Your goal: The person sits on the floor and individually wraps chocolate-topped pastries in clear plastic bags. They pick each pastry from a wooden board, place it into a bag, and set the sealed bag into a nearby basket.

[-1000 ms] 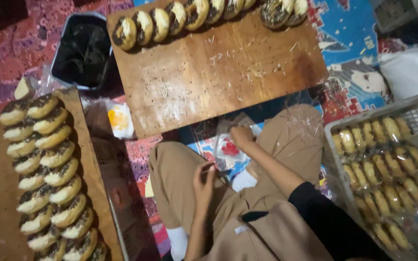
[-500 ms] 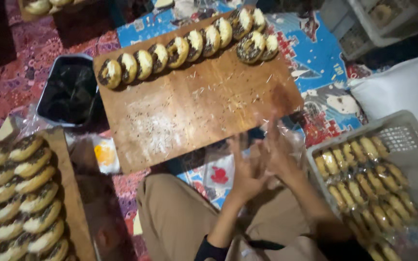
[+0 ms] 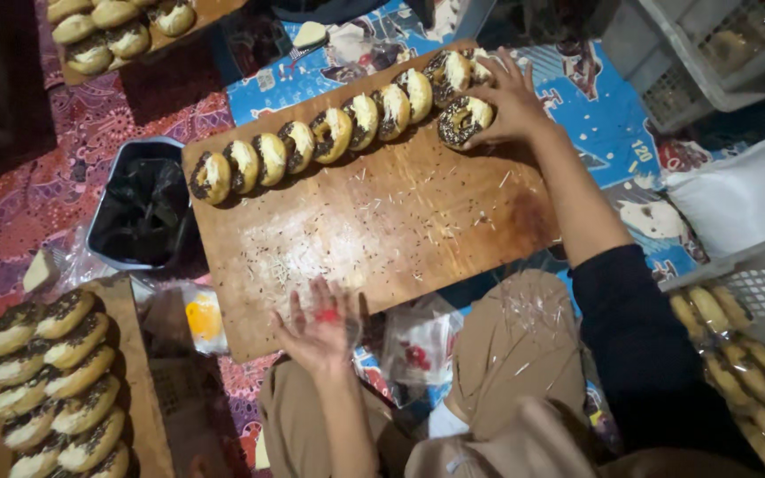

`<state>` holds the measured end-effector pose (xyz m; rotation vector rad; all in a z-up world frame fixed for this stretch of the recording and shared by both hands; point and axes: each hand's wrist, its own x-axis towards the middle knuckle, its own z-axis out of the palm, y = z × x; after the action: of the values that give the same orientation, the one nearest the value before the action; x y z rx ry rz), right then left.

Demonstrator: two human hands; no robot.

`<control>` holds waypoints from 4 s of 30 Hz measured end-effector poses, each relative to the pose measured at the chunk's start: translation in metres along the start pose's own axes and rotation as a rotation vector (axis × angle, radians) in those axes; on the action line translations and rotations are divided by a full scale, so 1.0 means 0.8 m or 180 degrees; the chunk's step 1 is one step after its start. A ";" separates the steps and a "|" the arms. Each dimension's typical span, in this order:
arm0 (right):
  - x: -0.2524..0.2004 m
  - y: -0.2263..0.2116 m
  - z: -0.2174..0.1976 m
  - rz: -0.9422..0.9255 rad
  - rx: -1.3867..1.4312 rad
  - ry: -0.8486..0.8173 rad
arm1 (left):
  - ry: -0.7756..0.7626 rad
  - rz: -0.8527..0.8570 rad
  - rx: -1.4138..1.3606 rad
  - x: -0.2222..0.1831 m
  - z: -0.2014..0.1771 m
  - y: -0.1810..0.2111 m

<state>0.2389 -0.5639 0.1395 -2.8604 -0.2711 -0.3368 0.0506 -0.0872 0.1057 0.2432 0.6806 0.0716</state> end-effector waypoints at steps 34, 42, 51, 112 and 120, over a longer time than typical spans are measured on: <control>-0.323 -0.434 -0.132 -0.0112 0.2108 0.1105 | -0.2086 0.0777 0.0086 -0.158 0.005 -0.072; -0.339 -0.422 -0.120 0.0518 0.2769 0.1405 | -0.1143 0.0299 -0.0358 -0.133 -0.010 -0.051; -0.355 -0.429 -0.137 0.0463 0.2584 0.1271 | -0.1201 0.0208 -0.0293 -0.134 -0.023 -0.072; -0.295 -0.370 -0.068 -0.0877 0.2470 -0.1262 | -0.2042 0.2501 0.4731 -0.286 0.051 0.131; -0.292 -0.511 0.106 0.0066 0.4445 0.0402 | -0.1384 0.2622 0.4193 -0.166 -0.081 0.157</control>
<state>-0.0538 -0.1883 0.0919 -1.4617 -0.2833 -0.1856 -0.0914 0.0282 0.1697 1.7481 0.0580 0.3424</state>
